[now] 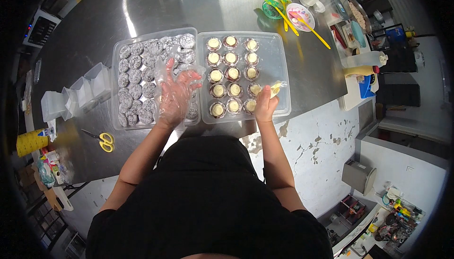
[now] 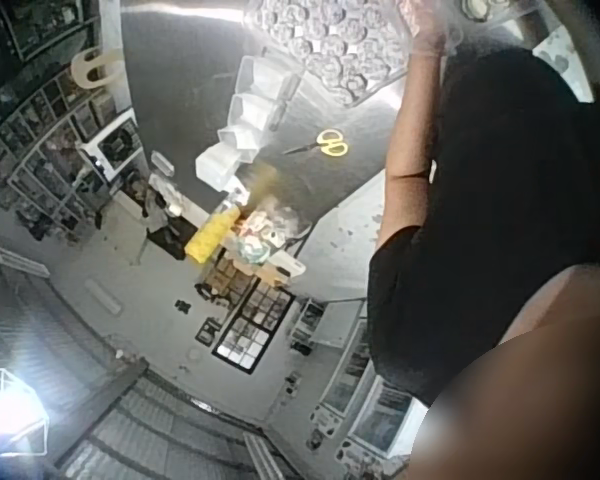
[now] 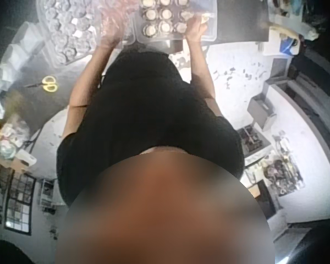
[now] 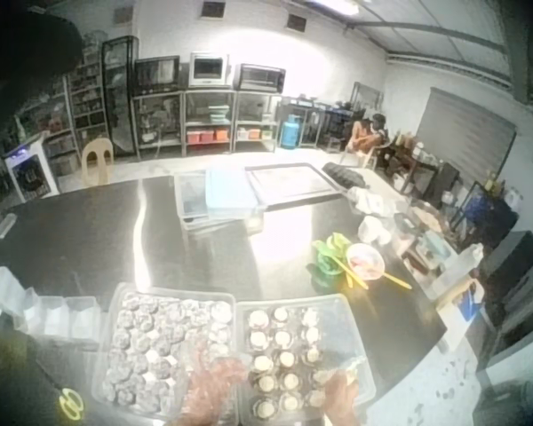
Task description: Decorating and arranging small pastries or truffles on trays.
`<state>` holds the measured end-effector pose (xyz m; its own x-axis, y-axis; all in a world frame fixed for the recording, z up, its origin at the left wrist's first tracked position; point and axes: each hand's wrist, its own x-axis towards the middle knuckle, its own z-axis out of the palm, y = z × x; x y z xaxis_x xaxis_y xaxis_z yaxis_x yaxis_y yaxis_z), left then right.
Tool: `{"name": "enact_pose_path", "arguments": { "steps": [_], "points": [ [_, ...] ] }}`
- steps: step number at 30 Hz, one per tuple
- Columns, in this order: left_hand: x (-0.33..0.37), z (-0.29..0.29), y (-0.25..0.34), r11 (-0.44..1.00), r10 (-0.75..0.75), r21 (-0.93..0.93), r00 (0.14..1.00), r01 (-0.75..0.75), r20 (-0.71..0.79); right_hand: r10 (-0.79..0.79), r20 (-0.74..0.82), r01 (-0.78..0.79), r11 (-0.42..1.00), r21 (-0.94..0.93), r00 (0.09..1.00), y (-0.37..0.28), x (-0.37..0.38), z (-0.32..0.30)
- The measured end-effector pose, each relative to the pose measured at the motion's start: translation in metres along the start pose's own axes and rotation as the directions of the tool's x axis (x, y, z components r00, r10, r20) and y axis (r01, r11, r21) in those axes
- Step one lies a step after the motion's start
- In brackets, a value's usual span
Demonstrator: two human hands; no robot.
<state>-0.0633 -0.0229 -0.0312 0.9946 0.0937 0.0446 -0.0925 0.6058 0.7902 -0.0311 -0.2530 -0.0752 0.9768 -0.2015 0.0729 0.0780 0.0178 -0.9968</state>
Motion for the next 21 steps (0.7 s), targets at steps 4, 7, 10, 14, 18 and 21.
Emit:
{"name": "enact_pose_path", "arguments": {
  "steps": [4,7,10,14,18,21],
  "points": [
    [-0.001,-0.001,0.001,1.000,0.000,-0.003,1.000,0.000,-0.004,0.079,-0.018,-0.075,0.984,0.163,0.997,-0.007,0.004,-0.005],
    [-0.001,-0.001,0.002,1.000,0.001,-0.013,1.000,-0.001,0.024,0.114,-0.003,-0.108,0.956,0.273,0.994,-0.010,0.008,-0.011],
    [-0.001,0.001,0.003,1.000,-0.012,-0.009,1.000,0.012,0.023,0.141,0.004,-0.134,0.932,0.337,0.990,-0.018,0.011,-0.015],
    [-0.003,0.001,0.004,1.000,-0.003,-0.030,1.000,0.004,0.012,0.136,-0.026,-0.107,0.870,0.481,0.990,-0.032,0.018,-0.025],
    [-0.003,0.002,0.011,0.999,-0.007,-0.047,1.000,0.006,-0.012,0.099,0.127,-0.152,0.831,0.535,0.987,-0.048,0.022,-0.040],
    [-0.002,0.005,0.014,0.995,-0.026,-0.095,1.000,0.027,0.004,0.103,0.156,-0.158,0.905,0.396,0.982,-0.063,0.015,-0.041]
  ]
}}
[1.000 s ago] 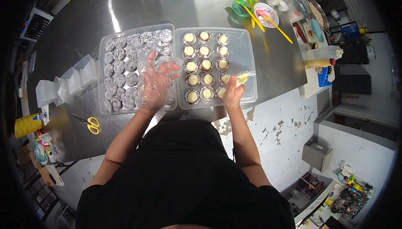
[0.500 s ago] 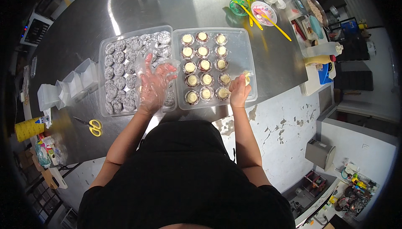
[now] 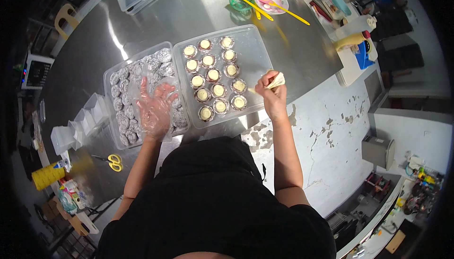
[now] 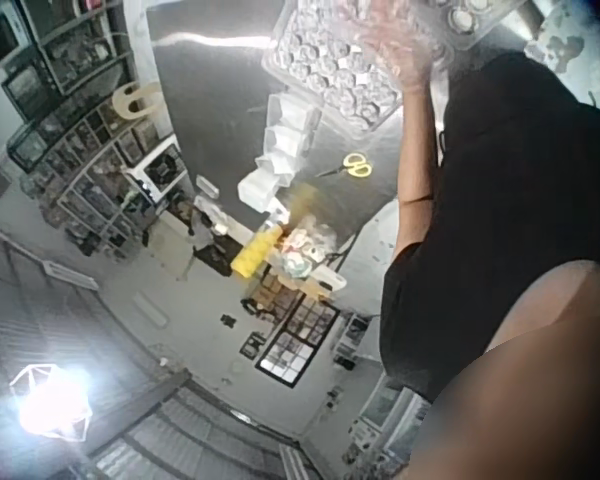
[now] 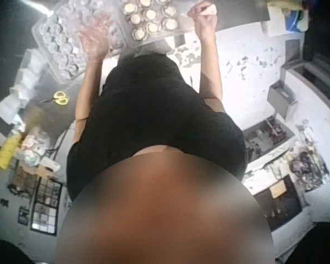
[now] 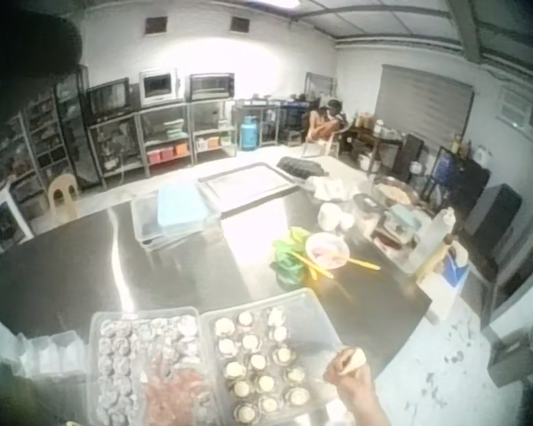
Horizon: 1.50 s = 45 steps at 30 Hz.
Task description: Decorating and arranging small pastries or truffles on trays.
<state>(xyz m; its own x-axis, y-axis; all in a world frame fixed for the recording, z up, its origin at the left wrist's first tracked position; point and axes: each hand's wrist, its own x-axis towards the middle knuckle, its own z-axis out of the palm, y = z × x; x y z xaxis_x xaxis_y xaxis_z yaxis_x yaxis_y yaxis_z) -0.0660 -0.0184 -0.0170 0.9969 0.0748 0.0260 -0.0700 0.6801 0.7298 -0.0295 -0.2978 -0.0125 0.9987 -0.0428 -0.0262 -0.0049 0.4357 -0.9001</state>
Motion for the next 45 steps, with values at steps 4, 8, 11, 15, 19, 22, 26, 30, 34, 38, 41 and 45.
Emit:
{"name": "enact_pose_path", "arguments": {
  "steps": [4,8,11,15,19,22,26,30,34,38,41,45],
  "points": [
    [0.000,0.002,-0.001,0.999,-0.037,0.007,0.999,0.037,0.000,0.055,0.084,-0.047,0.994,-0.095,0.995,0.003,-0.008,-0.016],
    [0.000,0.005,-0.004,0.997,-0.066,0.031,0.998,0.066,-0.002,0.041,0.184,-0.007,0.983,-0.186,0.982,0.002,-0.006,-0.023],
    [0.003,0.006,-0.008,0.998,-0.065,0.003,0.998,0.065,0.014,0.083,0.151,-0.044,0.968,-0.248,0.985,-0.005,0.000,-0.018],
    [0.007,0.017,-0.009,0.989,-0.068,0.129,0.998,0.068,0.000,0.082,0.117,-0.053,0.972,-0.229,0.990,-0.003,0.014,-0.016],
    [0.009,0.013,-0.012,0.998,-0.064,0.019,0.998,0.064,-0.030,0.036,0.052,-0.011,0.908,-0.418,0.998,0.009,0.032,-0.020],
    [0.011,0.012,-0.013,0.996,-0.062,0.067,0.997,0.066,-0.051,0.050,0.028,-0.032,0.890,-0.456,0.998,0.018,0.049,-0.020],
    [0.012,0.008,-0.012,0.994,-0.076,0.078,0.995,0.081,-0.067,0.152,-0.073,-0.167,0.939,-0.300,0.986,0.025,0.070,-0.007],
    [0.013,0.006,-0.010,0.993,-0.074,0.080,0.993,0.081,-0.090,0.142,-0.102,-0.163,0.957,-0.239,0.985,0.029,0.087,0.004],
    [0.016,0.007,-0.007,0.984,-0.090,0.147,0.992,0.101,-0.083,0.134,-0.071,-0.150,0.939,-0.309,0.988,0.045,0.100,0.000],
    [0.017,0.006,-0.006,0.985,-0.092,0.138,0.992,0.103,-0.081,0.084,-0.003,-0.078,0.909,-0.410,0.996,0.053,0.105,-0.001],
    [0.018,0.002,-0.009,0.988,-0.088,0.118,0.991,0.099,-0.097,0.126,-0.032,-0.126,0.876,-0.465,0.992,0.052,0.107,0.003],
    [0.020,0.001,-0.009,0.990,-0.083,0.103,0.991,0.094,-0.103,0.146,-0.020,-0.134,0.835,-0.534,0.989,0.058,0.111,0.002]
  ]
}}
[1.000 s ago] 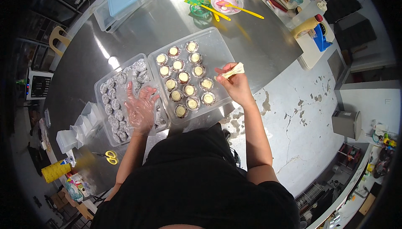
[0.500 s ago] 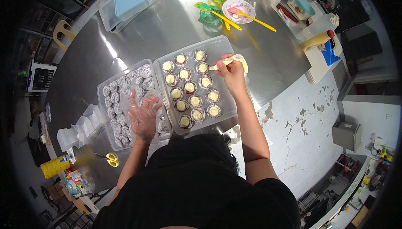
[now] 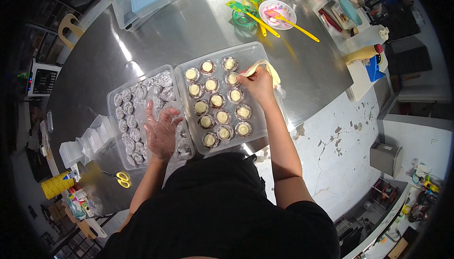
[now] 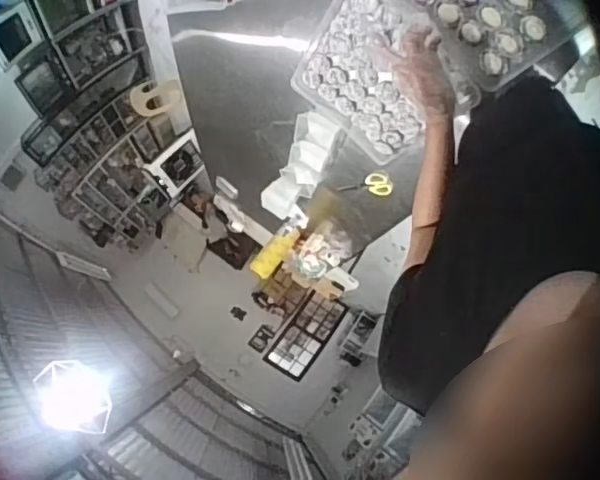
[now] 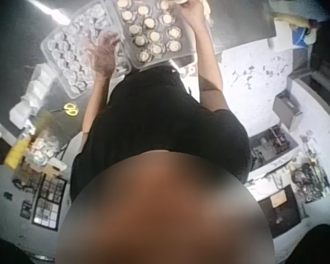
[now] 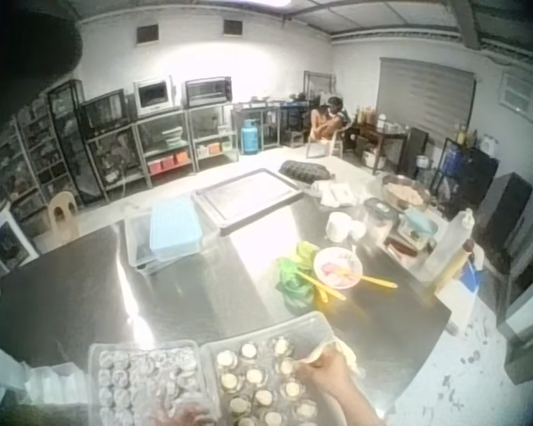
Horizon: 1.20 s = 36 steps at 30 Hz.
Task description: Decorating and arranging small pastries or truffles on trays.
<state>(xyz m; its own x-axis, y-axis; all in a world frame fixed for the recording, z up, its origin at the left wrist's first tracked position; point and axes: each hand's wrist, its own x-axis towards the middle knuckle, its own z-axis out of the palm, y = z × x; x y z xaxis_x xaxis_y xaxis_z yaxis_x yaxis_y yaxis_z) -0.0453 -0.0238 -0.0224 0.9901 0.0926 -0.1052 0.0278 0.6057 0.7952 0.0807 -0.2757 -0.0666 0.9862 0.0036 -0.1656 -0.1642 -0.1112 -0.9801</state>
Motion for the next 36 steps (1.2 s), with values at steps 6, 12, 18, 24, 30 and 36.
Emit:
{"name": "enact_pose_path", "arguments": {
  "steps": [6,12,18,24,30,36],
  "points": [
    [0.001,-0.002,0.001,1.000,-0.001,-0.008,1.000,0.001,-0.004,-0.077,-0.087,0.068,0.992,-0.103,0.993,0.013,0.007,0.006],
    [0.001,-0.002,0.003,1.000,0.004,-0.009,1.000,-0.004,-0.016,-0.062,-0.096,0.027,0.944,-0.330,0.993,0.021,0.011,0.009],
    [-0.001,-0.006,0.001,1.000,0.006,-0.006,0.999,-0.006,-0.034,-0.084,-0.157,0.017,0.920,-0.391,0.984,0.014,0.007,0.012],
    [-0.002,-0.005,0.001,1.000,0.003,0.000,1.000,-0.003,-0.026,-0.132,-0.192,0.045,0.914,-0.403,0.972,0.010,0.005,0.014],
    [-0.002,-0.001,0.004,0.999,-0.008,0.051,1.000,0.009,-0.012,-0.142,-0.198,0.039,0.892,-0.450,0.970,0.003,0.002,0.016],
    [-0.003,-0.004,0.002,0.999,-0.009,0.036,1.000,0.009,-0.018,-0.150,-0.220,0.044,0.904,-0.426,0.964,0.009,0.003,0.015]
  ]
}}
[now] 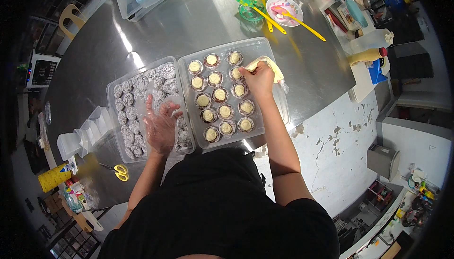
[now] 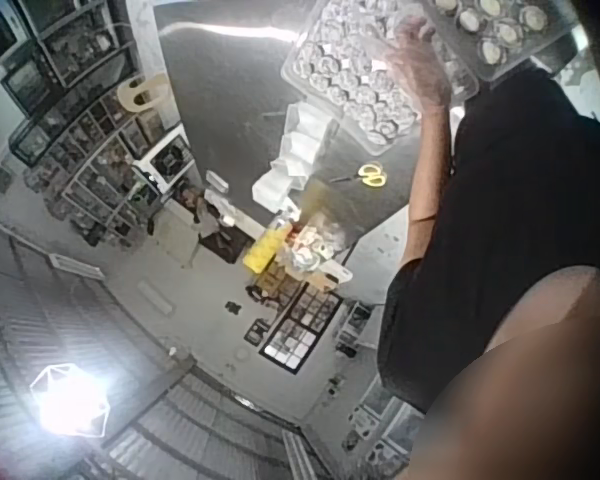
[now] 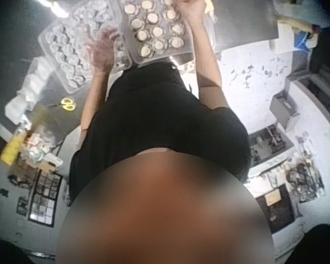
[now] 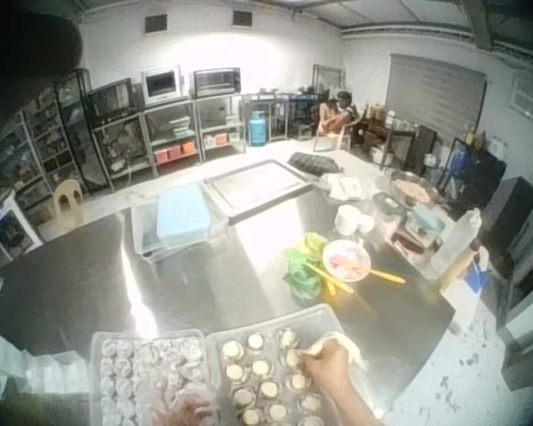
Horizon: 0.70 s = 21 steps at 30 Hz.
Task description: Decorating and arranging small pastries or truffles on trays.
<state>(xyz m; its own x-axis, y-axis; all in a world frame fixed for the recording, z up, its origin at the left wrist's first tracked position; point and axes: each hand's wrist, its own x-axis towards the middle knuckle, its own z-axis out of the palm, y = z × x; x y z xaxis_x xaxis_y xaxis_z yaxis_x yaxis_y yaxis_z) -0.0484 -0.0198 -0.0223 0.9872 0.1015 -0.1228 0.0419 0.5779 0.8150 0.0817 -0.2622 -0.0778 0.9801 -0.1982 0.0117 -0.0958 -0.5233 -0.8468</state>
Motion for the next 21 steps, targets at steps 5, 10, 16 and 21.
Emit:
{"name": "enact_pose_path", "arguments": {
  "steps": [5,10,16,21],
  "points": [
    [0.000,-0.004,-0.001,0.998,0.007,-0.059,1.000,-0.008,-0.015,0.048,0.025,-0.053,0.965,0.258,0.999,0.008,0.000,-0.008],
    [-0.002,-0.005,-0.001,0.998,0.016,-0.063,1.000,-0.017,-0.016,0.047,0.119,-0.091,0.912,0.400,0.992,-0.004,-0.010,-0.028],
    [-0.002,-0.006,-0.001,0.998,0.002,-0.068,1.000,-0.003,-0.014,0.079,0.191,-0.154,0.896,0.416,0.978,0.001,-0.024,-0.039],
    [-0.001,-0.005,0.000,0.997,0.033,-0.069,0.999,-0.035,-0.022,0.102,0.223,-0.180,0.913,0.366,0.969,0.007,-0.034,-0.032]
  ]
}}
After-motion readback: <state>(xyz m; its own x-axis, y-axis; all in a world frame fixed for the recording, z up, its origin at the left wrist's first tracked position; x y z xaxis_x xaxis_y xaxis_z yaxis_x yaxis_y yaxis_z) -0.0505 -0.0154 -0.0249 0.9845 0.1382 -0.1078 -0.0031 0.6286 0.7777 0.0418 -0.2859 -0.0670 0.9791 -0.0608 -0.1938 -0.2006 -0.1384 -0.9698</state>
